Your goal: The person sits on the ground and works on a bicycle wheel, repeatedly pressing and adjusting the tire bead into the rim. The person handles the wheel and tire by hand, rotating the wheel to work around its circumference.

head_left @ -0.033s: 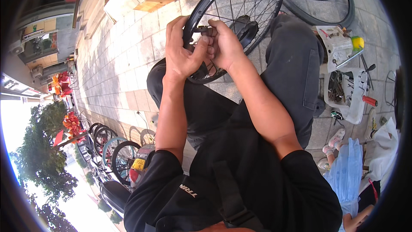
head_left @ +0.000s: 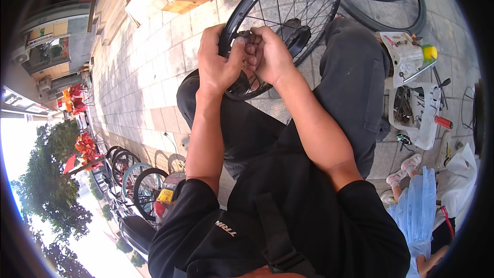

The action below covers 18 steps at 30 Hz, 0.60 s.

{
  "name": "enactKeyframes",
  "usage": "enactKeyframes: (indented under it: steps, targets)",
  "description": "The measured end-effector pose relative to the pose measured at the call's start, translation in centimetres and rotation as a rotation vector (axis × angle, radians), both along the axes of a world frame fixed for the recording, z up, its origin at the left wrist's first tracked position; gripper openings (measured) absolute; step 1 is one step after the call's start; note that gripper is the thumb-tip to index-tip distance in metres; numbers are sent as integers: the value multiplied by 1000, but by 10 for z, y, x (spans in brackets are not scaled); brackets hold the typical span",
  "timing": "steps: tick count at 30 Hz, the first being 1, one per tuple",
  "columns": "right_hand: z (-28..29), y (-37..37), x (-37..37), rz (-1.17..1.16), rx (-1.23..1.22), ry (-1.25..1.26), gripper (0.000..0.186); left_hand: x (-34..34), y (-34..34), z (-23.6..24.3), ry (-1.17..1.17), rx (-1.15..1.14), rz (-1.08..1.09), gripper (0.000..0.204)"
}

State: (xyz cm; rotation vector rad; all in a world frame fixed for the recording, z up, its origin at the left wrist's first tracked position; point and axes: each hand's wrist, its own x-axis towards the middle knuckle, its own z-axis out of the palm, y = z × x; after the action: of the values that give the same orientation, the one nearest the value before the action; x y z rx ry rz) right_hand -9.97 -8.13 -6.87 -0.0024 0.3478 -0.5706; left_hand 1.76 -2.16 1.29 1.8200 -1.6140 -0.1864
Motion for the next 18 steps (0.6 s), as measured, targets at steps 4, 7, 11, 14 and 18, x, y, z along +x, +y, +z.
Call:
enactKeyframes:
  steps: [4, 7, 11, 14, 18]
  targets:
    - [-9, 8, 4, -33, -75, 60, 26, -6, -2, -4, -50, 38, 159, 35]
    - [6, 5, -3, -29, -131, 138, 23, -1, -5, -5, -179, -53, 84, 41]
    - [-5, -1, 12, -48, 36, -54, 20, 4, -1, -9, 25, -80, -36, 44]
    - [-4, -2, 13, -54, 69, -66, 19, -3, 3, -7, 185, -24, 10, 43]
    - [-12, 2, 15, -45, 81, -107, 23, -8, 3, -3, 162, 1, 67, 39]
